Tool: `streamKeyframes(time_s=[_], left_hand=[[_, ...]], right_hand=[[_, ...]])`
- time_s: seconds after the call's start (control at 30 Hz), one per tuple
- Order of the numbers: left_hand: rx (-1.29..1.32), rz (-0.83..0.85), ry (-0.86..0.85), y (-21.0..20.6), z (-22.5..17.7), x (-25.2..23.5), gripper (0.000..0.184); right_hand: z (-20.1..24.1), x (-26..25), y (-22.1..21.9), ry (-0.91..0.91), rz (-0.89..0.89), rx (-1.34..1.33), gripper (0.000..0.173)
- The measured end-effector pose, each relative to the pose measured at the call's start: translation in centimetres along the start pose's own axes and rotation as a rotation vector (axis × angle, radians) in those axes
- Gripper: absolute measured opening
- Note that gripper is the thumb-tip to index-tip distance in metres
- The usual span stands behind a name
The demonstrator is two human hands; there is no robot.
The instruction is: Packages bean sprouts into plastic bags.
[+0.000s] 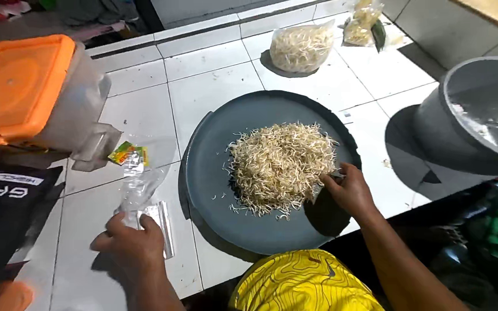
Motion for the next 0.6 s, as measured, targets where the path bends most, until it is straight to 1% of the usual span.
streamKeyframes(time_s=[0.03,0.07,0.1,0.13,0.17,0.2,0.27,0.3,0.33,0.37,0.43,0.47,0.53,0.6], left_hand=[[0.047,-0.062,-0.078,0.8,-1.5,0.7,0.055],[0.139,-0.08,-0.201,1.2,-3.5,1.4,0.053],[0.241,-0.041,-0.343,1.1,-6.0,2.0,0.052],[0.338,0.044,-0.473,0.4,-8.7,2.3,0.052],[0.421,0.172,-0.555,-0.8,-11.5,2.2,0.053],[0.473,0.322,-0.602,-2.4,-14.3,1.8,0.056],[0.489,0.635,-0.624,-6.6,-18.9,0.5,0.065],[0.467,0.777,-0.605,-8.7,-20.7,0.0,0.069],[0.416,0.879,-0.59,-10.3,-22.1,-0.2,0.072],[0.363,0.921,-0.597,-11.2,-23.2,-0.1,0.074],[0.283,0.921,-0.625,-12.1,-24.5,0.6,0.074],[0.288,0.922,-0.629,-12.4,-24.8,1.1,0.073],[0.417,0.965,-0.569,-13.3,-24.5,1.9,0.077],[0.693,1.083,-0.434,-13.8,-24.1,3.0,0.081]], right_hand=[[0.3,0.8,-0.3,-0.008,0.021,-0.024,0.074],[0.5,1.5,-0.9,-0.015,0.063,-0.077,0.069],[0.7,2.0,-1.7,-0.03,0.134,-0.171,0.065],[0.9,2.5,-2.6,-0.059,0.218,-0.31,0.063],[1.3,2.8,-3.7,-0.09,0.274,-0.469,0.065],[1.8,3.0,-4.5,-0.109,0.29,-0.607,0.071],[2.9,3.0,-5.6,-0.119,0.275,-0.774,0.088],[3.5,2.8,-5.9,-0.12,0.269,-0.828,0.092],[3.9,2.5,-6.1,-0.117,0.265,-0.872,0.095],[4.3,2.0,-6.2,-0.115,0.261,-0.904,0.097],[4.7,0.7,-6.6,-0.089,0.264,-0.939,0.103],[4.8,0.0,-7.0,-0.057,0.265,-0.944,0.108],[5.2,-1.5,-8.0,0.013,0.271,-0.921,0.115],[6.3,-2.9,-8.6,0.059,0.31,-0.918,0.121]])
Point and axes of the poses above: each hand's wrist, its own x-axis away from the middle knuckle, its own y-axis out of the back of the hand, z = x × y, the point moved 4 cm from there along -x, towards the middle knuckle, and after that the axes turned 11 degrees about z, right-handed, at the moved point
